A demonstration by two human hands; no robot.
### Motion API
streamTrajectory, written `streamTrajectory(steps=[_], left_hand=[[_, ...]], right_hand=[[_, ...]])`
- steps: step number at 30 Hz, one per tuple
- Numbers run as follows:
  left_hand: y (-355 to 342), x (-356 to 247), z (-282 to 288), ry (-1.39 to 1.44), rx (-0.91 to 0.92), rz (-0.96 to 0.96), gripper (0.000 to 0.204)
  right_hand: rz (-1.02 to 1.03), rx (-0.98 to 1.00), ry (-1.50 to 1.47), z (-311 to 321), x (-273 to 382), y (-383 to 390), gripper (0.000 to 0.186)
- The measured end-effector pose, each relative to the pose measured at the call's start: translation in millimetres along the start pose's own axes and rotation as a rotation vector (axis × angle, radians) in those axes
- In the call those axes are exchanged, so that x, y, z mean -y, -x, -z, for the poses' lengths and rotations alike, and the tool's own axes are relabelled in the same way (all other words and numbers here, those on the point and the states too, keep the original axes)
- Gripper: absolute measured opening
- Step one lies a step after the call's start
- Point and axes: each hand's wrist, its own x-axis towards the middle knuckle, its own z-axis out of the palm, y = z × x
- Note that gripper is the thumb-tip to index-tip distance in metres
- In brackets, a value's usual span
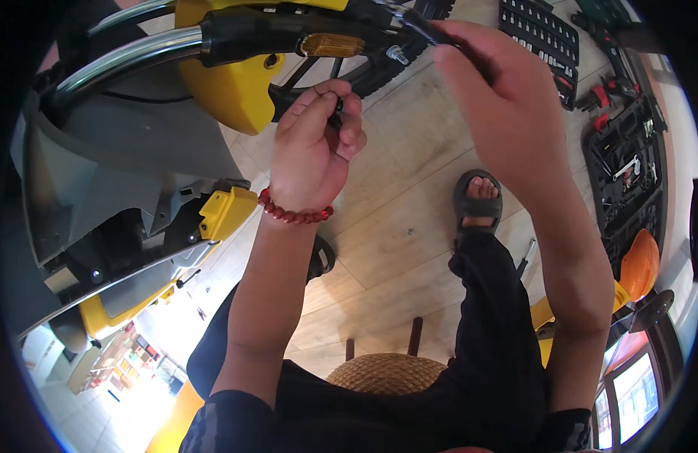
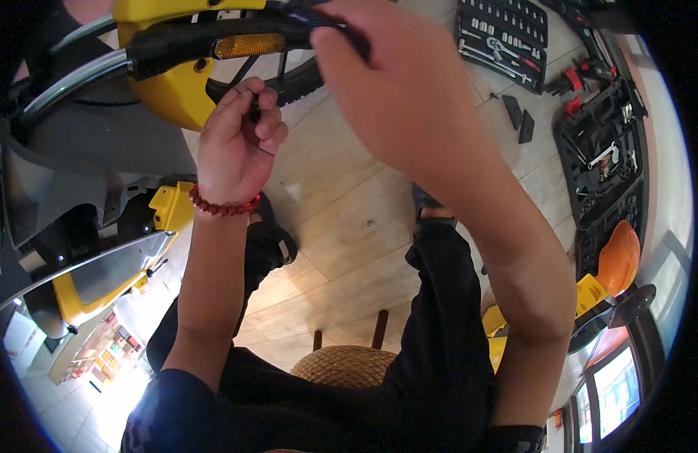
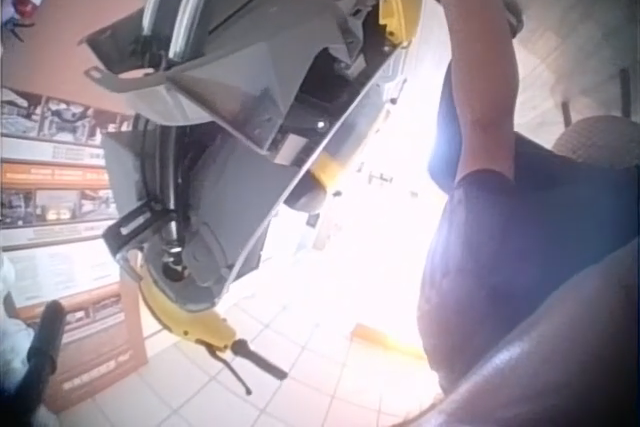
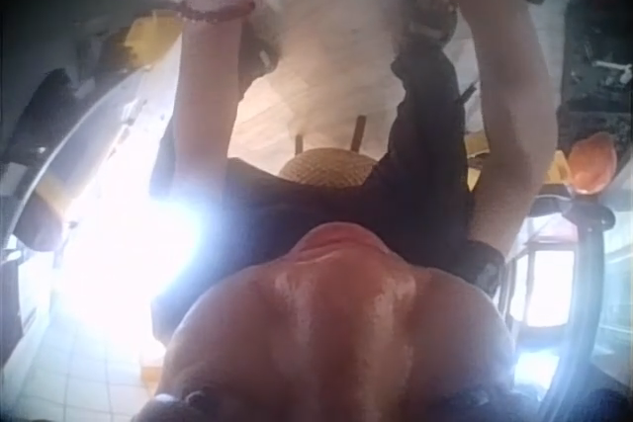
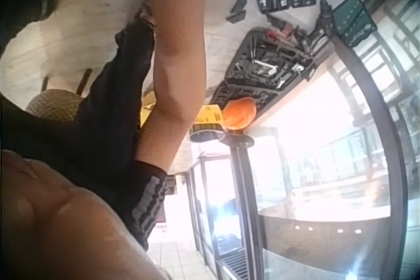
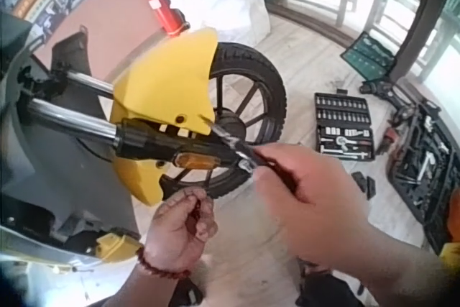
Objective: Repairing electrical wiring and components on a yellow scooter.
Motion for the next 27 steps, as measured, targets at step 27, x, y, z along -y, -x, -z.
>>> streamTrajectory(steps=[27], left_hand=[[-16.9, -8.5, -31.6, -0.155, 0.005, -0.07, 0.024]], right_hand=[[-0.146, 0.001, -0.159, -33.0, 1.2, -15.4, 0.024]])
